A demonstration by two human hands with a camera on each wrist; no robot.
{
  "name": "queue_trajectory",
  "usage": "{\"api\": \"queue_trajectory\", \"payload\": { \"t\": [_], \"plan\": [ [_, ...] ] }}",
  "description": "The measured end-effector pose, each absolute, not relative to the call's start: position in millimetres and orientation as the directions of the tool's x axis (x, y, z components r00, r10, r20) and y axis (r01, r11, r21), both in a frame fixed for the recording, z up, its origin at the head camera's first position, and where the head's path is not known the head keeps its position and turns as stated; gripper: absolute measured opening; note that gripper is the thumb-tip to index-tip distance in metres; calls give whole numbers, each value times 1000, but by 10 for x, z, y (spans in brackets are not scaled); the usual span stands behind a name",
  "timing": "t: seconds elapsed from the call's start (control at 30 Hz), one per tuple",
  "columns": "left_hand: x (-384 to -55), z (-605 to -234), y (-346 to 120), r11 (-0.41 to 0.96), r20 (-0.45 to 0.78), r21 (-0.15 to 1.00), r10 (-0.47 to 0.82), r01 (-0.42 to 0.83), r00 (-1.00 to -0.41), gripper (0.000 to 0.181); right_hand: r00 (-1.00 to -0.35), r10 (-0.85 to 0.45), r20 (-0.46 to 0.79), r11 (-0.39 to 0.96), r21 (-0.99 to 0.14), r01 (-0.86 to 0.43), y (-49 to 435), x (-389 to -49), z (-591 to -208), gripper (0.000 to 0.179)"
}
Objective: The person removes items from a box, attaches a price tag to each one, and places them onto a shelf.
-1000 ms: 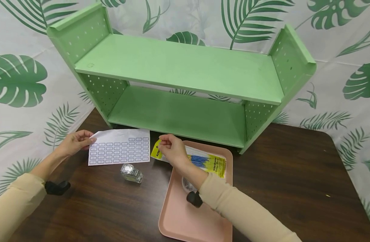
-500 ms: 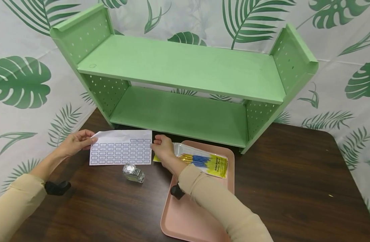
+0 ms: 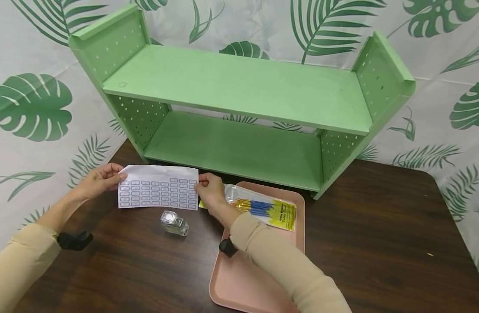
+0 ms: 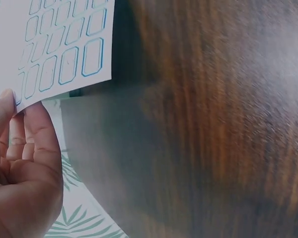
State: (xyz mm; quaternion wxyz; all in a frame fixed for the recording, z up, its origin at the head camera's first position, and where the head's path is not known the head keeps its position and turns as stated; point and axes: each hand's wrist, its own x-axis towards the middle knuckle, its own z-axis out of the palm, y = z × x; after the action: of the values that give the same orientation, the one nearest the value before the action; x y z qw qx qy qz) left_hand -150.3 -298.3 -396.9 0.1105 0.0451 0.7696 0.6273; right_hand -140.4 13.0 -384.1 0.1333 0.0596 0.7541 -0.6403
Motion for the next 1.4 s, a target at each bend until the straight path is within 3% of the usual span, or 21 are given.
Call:
{"api": "queue_trajectory", "payload": {
  "t": [0.47,0.9,1.23,1.33,1.4],
  "plan": [
    [-1525,-3757,-2825,135,-105,987,111,-90,-988,4,-937,-127,-324,81,-945,316,227,-1410,-3609,16],
    [-1493,-3678,-2554,120,-96,988,14,-93,-995,6,-912,-145,-385,-49,-917,395,407,-1438,-3553,17],
    [-1491,-3683,-2473,155,-81,985,-8,-81,-997,16,-884,-211,-416,-131,-884,448,487,-1445,-3526,6],
    [-1488,-3678,-2459,157,-83,984,-17,-84,-996,16,-913,-188,-363,-67,-922,381,507,-1439,-3514,17],
    [-1496,-3673,-2445,153,-80,985,-20,-83,-997,16,-959,-148,-241,9,-970,242,526,-1444,-3499,27]
  ]
}}
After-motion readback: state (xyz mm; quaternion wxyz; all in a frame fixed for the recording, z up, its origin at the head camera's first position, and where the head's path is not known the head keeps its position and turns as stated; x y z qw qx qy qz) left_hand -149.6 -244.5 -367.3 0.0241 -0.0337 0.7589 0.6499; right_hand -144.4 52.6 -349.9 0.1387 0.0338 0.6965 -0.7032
